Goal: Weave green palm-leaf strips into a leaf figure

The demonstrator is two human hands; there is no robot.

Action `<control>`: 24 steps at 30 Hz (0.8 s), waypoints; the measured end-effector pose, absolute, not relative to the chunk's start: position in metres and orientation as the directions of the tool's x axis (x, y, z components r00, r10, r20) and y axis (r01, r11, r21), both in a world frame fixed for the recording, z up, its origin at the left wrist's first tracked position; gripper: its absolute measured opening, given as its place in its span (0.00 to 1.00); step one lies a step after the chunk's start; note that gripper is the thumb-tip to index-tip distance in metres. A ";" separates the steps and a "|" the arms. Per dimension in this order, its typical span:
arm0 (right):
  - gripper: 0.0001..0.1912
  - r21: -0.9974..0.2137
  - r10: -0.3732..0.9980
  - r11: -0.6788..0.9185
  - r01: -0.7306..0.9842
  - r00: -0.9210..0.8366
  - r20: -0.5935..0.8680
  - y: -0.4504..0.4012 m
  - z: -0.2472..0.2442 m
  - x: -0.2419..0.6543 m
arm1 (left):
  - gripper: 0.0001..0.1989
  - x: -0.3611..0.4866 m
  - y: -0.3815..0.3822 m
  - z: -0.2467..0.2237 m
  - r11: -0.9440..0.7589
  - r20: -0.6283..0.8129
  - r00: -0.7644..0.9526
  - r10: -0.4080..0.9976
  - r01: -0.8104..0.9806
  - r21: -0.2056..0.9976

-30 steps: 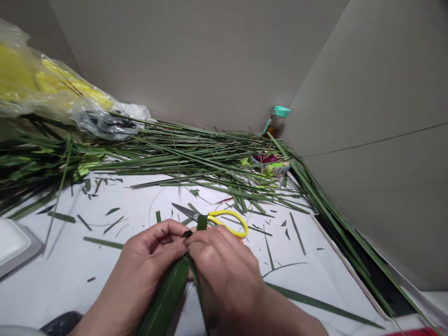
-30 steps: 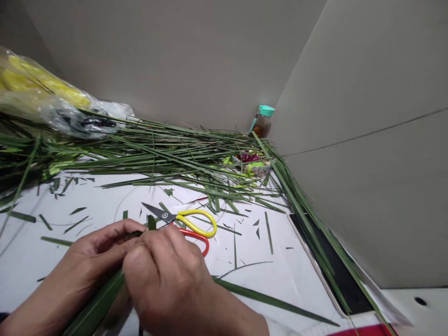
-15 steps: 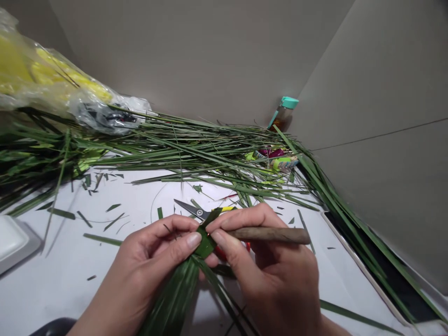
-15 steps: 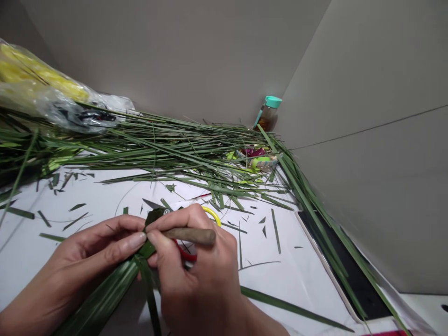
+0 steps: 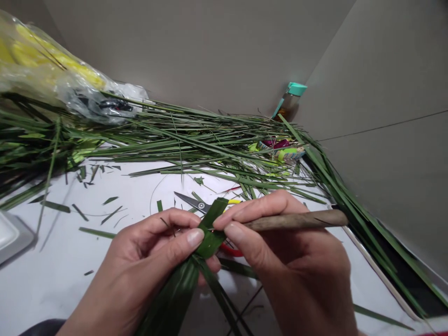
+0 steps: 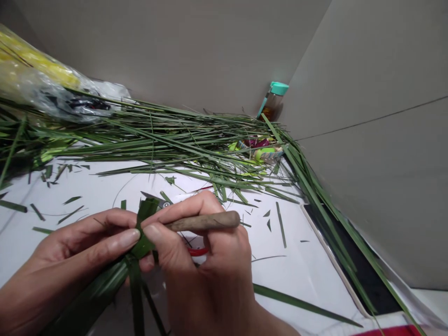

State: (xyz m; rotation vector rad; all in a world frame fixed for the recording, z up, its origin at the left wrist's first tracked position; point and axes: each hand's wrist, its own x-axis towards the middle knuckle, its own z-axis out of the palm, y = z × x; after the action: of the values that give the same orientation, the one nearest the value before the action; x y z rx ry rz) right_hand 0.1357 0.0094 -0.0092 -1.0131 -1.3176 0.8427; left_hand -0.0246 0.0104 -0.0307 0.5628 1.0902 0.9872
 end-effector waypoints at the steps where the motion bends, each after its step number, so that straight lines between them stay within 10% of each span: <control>1: 0.05 -0.932 0.929 0.355 0.067 0.082 0.360 0.009 -0.009 0.136 | 0.11 -0.024 0.010 -0.031 0.482 -0.473 0.124 0.872 -0.381 0.789; 24: 0.03 -0.895 0.891 0.446 -0.026 0.112 0.441 0.011 -0.023 0.131 | 0.07 -0.023 0.012 -0.030 0.437 -0.398 0.182 0.899 -0.333 0.835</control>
State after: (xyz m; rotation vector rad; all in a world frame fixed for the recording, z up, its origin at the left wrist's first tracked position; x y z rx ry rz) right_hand 0.1314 0.0110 -0.0232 -0.8785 -1.2815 0.8188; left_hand -0.0228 0.0116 -0.0296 0.6717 1.0398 0.9689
